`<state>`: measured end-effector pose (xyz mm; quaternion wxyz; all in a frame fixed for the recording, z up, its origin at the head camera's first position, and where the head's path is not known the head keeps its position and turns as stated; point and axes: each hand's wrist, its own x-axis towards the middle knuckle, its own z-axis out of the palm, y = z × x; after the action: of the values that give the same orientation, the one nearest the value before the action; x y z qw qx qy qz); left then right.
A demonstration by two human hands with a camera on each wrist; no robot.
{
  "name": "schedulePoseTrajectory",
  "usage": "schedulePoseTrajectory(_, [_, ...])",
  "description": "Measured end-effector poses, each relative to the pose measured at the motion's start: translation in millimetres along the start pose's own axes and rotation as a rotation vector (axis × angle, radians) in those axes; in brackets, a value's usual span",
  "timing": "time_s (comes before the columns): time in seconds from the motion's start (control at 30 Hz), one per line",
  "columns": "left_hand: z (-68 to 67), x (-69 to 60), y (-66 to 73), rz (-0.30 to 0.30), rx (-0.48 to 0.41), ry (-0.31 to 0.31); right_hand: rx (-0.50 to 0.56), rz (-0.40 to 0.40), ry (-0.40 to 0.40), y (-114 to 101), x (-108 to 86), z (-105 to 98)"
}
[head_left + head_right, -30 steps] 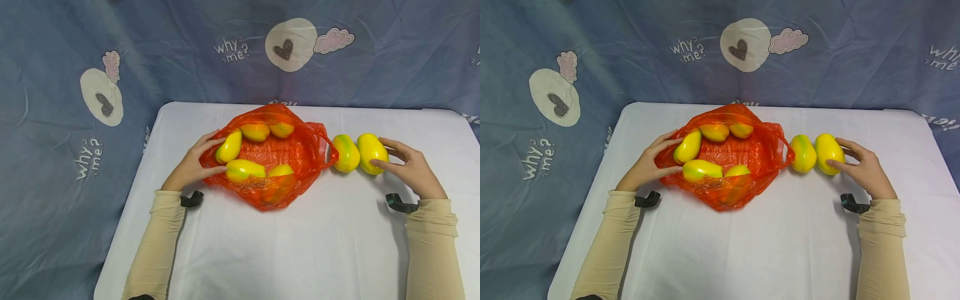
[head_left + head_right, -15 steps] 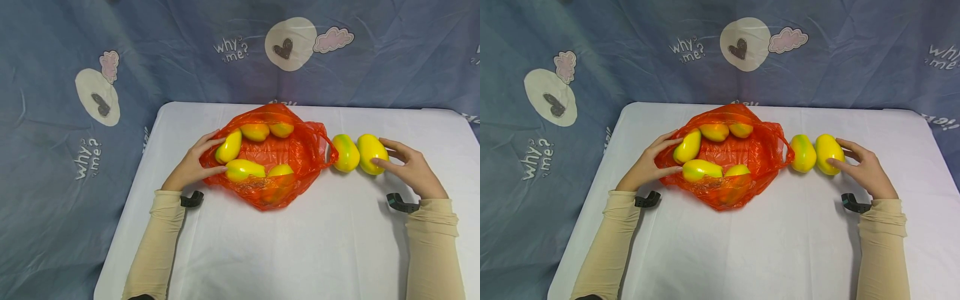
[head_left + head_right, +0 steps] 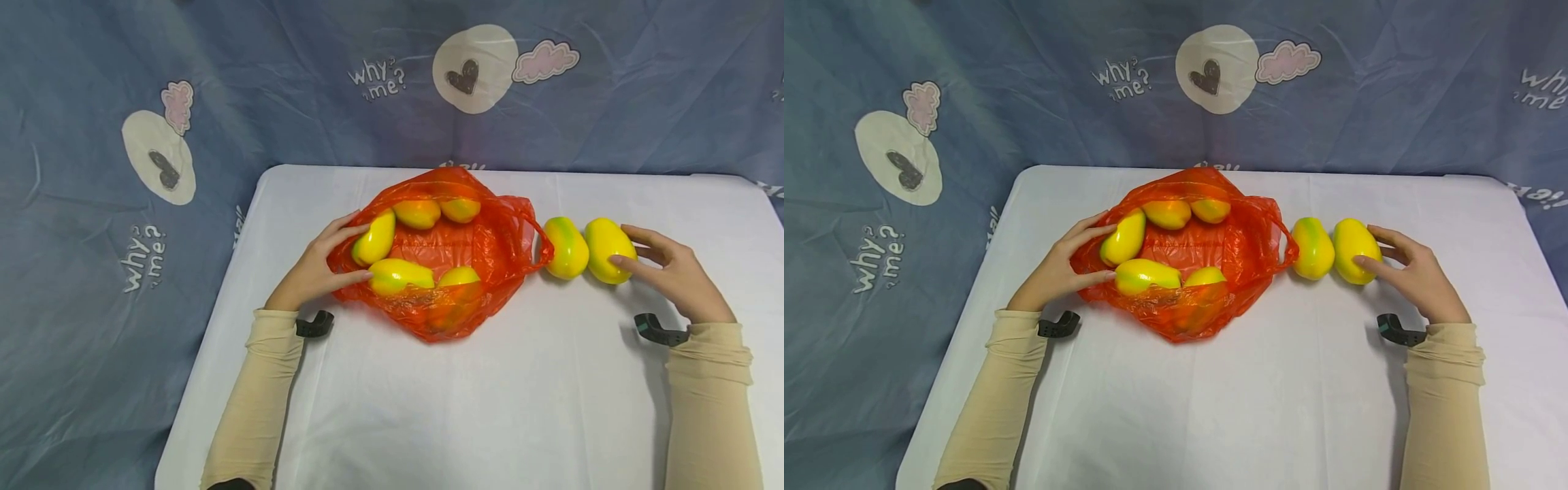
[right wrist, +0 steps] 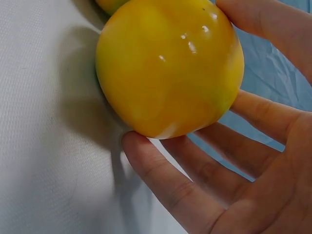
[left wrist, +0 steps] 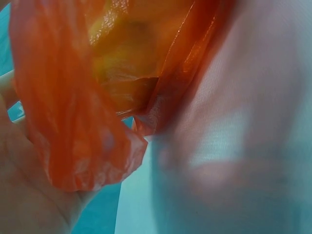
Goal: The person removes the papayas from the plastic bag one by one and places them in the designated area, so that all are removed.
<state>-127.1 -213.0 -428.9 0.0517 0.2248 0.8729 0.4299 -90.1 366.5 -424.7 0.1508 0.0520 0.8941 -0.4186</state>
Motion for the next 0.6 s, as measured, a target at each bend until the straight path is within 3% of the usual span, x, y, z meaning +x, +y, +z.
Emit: schedulePoseTrajectory(0.6, [-1.1,-0.7,1.5,0.000,0.011,0.001,0.000,0.009,0.013,1.6,-0.9,0.9])
